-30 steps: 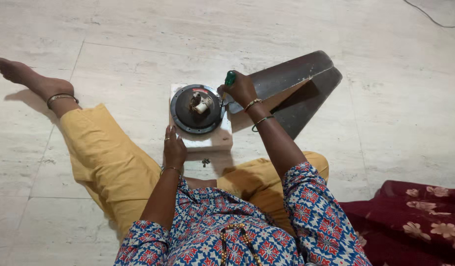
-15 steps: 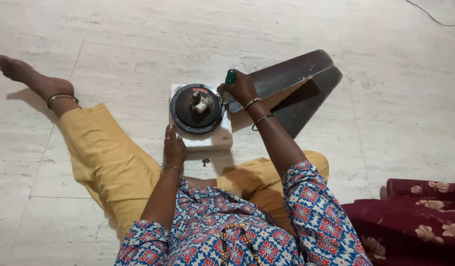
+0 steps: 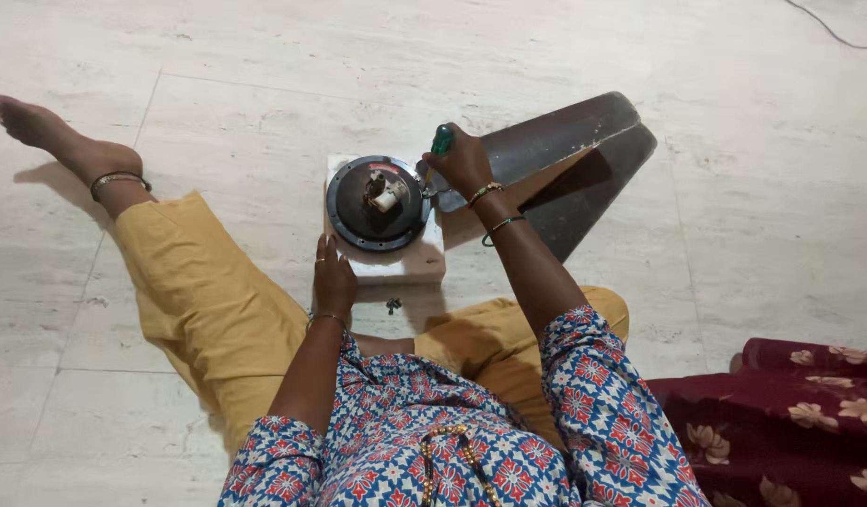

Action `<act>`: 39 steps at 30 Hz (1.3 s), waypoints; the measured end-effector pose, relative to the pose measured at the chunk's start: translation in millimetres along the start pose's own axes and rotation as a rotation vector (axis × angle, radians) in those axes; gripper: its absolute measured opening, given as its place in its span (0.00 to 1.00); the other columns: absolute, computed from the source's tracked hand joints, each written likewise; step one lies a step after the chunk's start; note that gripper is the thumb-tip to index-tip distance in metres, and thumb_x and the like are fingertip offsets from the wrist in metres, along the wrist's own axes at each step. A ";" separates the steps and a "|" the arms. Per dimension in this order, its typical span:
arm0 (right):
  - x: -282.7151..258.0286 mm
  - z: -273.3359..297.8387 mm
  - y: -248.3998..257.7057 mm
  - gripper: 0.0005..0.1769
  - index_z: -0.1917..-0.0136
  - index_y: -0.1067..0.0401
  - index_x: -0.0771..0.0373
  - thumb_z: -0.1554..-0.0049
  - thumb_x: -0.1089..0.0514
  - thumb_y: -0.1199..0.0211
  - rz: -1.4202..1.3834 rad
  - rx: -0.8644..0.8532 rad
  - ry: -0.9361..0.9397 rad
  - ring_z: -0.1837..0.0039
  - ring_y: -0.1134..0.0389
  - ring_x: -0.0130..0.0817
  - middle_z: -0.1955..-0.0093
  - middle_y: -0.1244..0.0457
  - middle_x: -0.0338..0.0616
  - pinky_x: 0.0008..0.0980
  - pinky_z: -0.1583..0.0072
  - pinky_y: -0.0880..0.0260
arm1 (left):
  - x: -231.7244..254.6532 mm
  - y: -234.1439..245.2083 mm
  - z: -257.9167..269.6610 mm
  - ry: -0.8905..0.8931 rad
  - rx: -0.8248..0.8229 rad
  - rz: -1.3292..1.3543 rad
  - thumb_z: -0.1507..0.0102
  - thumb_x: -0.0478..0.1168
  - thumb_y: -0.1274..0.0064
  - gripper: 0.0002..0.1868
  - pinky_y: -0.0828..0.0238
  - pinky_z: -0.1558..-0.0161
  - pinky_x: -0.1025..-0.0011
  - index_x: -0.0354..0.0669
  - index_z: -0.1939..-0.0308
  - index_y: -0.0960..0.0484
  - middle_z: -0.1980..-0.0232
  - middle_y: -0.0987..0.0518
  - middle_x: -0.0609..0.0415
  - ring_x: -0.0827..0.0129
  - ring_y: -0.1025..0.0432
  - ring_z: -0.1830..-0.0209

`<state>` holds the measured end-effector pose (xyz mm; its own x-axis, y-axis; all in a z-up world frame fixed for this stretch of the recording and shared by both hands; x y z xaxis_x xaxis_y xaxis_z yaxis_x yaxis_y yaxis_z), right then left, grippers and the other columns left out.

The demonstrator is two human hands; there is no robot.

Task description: The person sits on the floor and uses a green screwdriver to loosen and remove screws from the ceiling fan motor housing. They carefully manipulate the tool to detach the fan blades from the central motor unit.

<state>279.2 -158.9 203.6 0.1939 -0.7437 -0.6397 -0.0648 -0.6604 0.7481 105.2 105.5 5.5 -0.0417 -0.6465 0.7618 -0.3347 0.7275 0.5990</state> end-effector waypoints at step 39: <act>-17.7 16.9 10.6 0.29 0.43 0.28 0.66 0.53 0.50 0.21 0.034 0.083 0.055 0.56 0.26 0.51 0.59 0.30 0.57 0.45 0.54 0.27 | 9.1 10.6 9.2 0.049 -0.013 0.006 0.33 0.32 0.56 0.28 0.39 0.33 0.53 0.32 0.28 0.36 0.23 0.39 0.33 0.38 0.38 0.29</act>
<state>258.5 -154.4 220.0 0.2438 -0.7604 -0.6019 -0.1523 -0.6430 0.7506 92.7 105.2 16.6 0.0021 -0.6301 0.7765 -0.3226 0.7346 0.5969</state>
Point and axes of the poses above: each hand's wrist, its own z-axis away from the middle knuckle, its own y-axis out of the back of the hand, x = y × z, the point moved 6 cm from there along -z, towards the middle knuckle
